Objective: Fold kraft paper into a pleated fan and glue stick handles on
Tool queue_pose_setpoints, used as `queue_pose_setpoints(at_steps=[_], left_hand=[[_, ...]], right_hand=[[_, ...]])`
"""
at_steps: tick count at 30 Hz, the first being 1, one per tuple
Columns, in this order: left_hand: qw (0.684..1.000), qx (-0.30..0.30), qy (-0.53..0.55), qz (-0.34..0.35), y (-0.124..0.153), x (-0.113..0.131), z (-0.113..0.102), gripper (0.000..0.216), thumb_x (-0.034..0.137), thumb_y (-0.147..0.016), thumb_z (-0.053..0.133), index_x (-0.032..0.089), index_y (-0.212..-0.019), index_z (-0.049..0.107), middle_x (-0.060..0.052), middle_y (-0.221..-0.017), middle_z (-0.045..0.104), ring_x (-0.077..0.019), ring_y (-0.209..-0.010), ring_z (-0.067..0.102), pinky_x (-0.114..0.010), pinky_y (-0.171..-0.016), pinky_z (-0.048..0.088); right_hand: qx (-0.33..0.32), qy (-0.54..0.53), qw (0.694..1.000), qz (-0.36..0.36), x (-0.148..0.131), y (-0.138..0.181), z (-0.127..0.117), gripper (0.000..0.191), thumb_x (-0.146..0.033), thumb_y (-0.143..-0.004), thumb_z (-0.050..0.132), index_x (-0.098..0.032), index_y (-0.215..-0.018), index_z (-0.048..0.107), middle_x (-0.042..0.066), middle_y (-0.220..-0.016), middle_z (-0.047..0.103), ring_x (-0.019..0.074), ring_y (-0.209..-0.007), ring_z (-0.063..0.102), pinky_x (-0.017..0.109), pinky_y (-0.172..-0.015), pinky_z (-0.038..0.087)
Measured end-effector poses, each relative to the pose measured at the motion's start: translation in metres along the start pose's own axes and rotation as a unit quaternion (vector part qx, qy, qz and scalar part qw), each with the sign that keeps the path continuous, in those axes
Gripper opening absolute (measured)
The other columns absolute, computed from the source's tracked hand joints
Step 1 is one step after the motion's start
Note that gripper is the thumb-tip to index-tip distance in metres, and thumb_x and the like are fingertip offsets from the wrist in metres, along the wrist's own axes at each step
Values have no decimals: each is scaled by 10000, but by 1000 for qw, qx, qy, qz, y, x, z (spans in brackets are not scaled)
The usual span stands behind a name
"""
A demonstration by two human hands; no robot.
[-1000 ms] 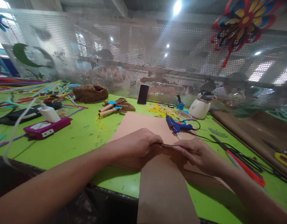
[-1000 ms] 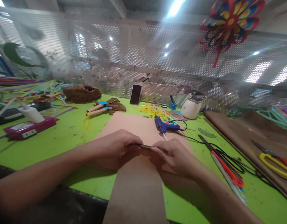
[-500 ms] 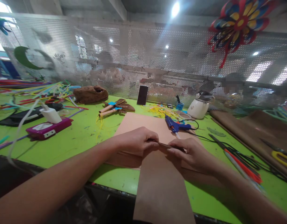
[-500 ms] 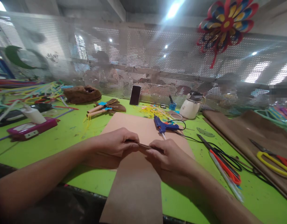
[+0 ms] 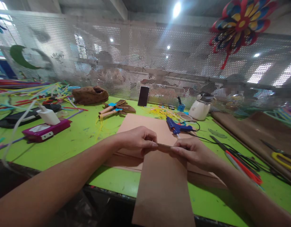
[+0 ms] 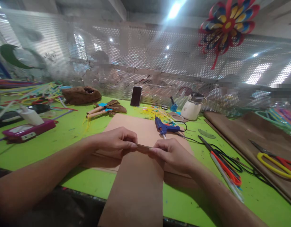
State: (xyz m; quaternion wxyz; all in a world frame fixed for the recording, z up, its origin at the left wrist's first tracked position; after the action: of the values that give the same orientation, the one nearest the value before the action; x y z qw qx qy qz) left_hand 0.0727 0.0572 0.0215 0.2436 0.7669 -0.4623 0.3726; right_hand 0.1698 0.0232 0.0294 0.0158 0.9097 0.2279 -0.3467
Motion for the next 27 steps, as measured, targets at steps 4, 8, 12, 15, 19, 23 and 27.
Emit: queue_pose_setpoints(at_steps=[4,8,12,15,19,23,27], left_hand=[[997,17,67,-23,0,-6,-3,249,372,-798,586,137,-728,546,57,-489,504,-54,-408,471,-161,-431,359],[987,7,162,-9,3,-2,-3,258,376,-776,616,132,-722,549,64,-494,496,-45,-391,454,-161,-415,374],[971,-20,238,2,8,5,2,216,338,-771,636,134,-750,565,64,-532,502,-46,-415,484,-154,-414,368],[955,-70,289,-17,8,9,20,209,339,-770,642,142,-782,573,56,-568,526,-51,-434,515,-153,-415,358],[923,-143,355,-40,8,13,49,215,336,-731,685,150,-786,592,50,-589,532,-60,-471,510,-177,-467,411],[894,-141,424,-32,7,14,66,176,279,-747,669,152,-861,623,26,-650,554,-62,-532,503,-181,-507,411],[879,-159,448,-31,6,13,77,243,322,-750,649,141,-912,632,-17,-704,598,-110,-579,548,-251,-567,438]], right_hand=[[-1,-68,997,22,6,2,-1,369,-430,-878,462,-144,-710,625,-19,-521,521,94,-488,460,202,-477,351],[30,-149,988,34,12,6,-13,394,-472,-872,462,-147,-716,622,-28,-507,477,78,-411,417,202,-408,336],[83,-309,947,15,10,12,-31,336,-438,-900,428,-193,-1027,619,24,-657,618,125,-554,567,244,-526,466],[7,-364,931,-14,-11,16,-16,318,-345,-836,583,-283,-1148,580,31,-848,679,156,-767,637,283,-688,500],[-119,-347,929,-51,-45,24,11,239,-316,-836,592,-295,-1063,664,47,-995,668,186,-905,622,313,-778,481],[-42,-276,951,-132,-57,21,-4,188,-353,-764,668,-207,-866,729,56,-814,642,161,-751,592,269,-685,479],[5,-327,940,-99,-33,13,-7,143,-319,-710,724,-187,-763,708,39,-802,629,156,-730,588,265,-658,486]])
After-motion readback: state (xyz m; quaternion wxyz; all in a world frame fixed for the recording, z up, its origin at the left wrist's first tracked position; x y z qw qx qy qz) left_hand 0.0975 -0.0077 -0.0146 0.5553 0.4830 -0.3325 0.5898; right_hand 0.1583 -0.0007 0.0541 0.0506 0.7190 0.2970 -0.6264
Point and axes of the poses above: each hand's wrist, its own y-axis away from the middle knuckle, its own z-axis out of the palm, x = y × z, the point moved 10 cm from there along -y, towards the middle knuckle
